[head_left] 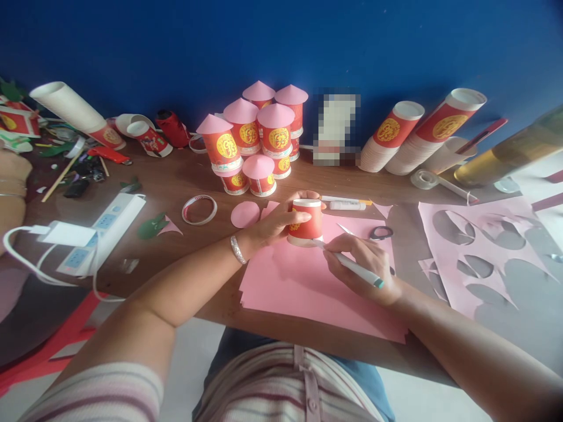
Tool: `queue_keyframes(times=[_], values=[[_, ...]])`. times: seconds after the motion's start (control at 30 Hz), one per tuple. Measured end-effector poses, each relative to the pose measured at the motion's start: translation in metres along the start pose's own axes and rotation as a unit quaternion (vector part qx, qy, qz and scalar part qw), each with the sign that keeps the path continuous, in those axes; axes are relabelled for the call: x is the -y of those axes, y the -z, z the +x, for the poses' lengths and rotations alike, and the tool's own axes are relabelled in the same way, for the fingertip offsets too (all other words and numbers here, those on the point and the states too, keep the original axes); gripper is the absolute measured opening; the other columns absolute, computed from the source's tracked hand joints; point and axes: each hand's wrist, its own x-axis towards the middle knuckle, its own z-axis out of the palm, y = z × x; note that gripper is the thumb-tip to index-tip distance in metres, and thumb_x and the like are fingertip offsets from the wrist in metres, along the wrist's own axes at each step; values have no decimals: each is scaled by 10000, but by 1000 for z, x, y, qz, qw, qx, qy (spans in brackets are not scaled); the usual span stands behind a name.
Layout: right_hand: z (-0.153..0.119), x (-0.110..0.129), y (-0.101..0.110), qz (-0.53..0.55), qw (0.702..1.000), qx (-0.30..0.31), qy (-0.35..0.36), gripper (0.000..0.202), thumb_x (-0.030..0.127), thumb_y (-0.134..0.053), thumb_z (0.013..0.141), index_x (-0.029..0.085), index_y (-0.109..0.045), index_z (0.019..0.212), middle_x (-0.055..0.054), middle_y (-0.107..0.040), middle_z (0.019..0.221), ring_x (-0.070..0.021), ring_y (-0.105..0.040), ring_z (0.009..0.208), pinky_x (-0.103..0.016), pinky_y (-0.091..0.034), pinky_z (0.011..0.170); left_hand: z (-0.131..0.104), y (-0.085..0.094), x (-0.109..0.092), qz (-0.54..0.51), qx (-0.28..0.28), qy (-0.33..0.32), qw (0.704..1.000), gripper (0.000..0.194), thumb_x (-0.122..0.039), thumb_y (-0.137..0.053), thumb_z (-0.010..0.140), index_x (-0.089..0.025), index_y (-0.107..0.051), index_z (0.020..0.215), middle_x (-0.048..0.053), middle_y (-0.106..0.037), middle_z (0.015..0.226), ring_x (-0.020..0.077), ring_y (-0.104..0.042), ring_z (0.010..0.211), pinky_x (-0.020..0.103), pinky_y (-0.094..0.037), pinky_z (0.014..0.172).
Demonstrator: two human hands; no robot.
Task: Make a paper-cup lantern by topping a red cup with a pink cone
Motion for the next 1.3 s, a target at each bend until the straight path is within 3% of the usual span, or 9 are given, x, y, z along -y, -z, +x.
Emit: queue_keyframes(times=[0.33,0.67,0.87,1.13,1.3], values=[[3,6,3,-2,999,31,-10,169,84,-594,945,226,-570,857,63,-627,631,-84,-534,468,-222,-401,480,2,2,2,4,7,-13,1000,501,-307,-790,811,-226,-607,1271,128,-675,1321,276,-638,1167,400,-541,904],[8,1,11,24,1000,-6,14,153,90,-607,978,224,-637,1046,-12,-721,788,-135,-666,617,-253,-518,545,0,3,0,23,9,10,1000,544,-344,-803,817,-224,-591,1304,154,-671,1389,283,-685,1134,416,-567,914],[5,-1,9,16,999,-6,48,235,55,-675,923,215,-631,1090,-17,-730,812,-158,-697,643,-266,-532,540,-1,0,-4,61,11,13,998,570,-380,-794,814,-210,-616,1328,155,-689,1380,304,-682,1174,386,-544,905],[2,-3,6,-14,996,-10,89,257,22,-676,884,226,-582,1008,17,-701,746,-124,-645,561,-239,-485,488,-1,-6,-9,92,39,-14,995,469,-391,-768,823,-166,-675,1225,148,-719,1262,289,-669,1126,351,-512,856],[4,-2,6,-28,994,3,104,260,13,-668,870,230,-581,982,26,-679,725,-122,-628,553,-236,-487,488,-2,-8,-11,85,33,-4,996,454,-371,-770,819,-180,-650,1213,142,-720,1262,308,-657,1181,376,-505,907]])
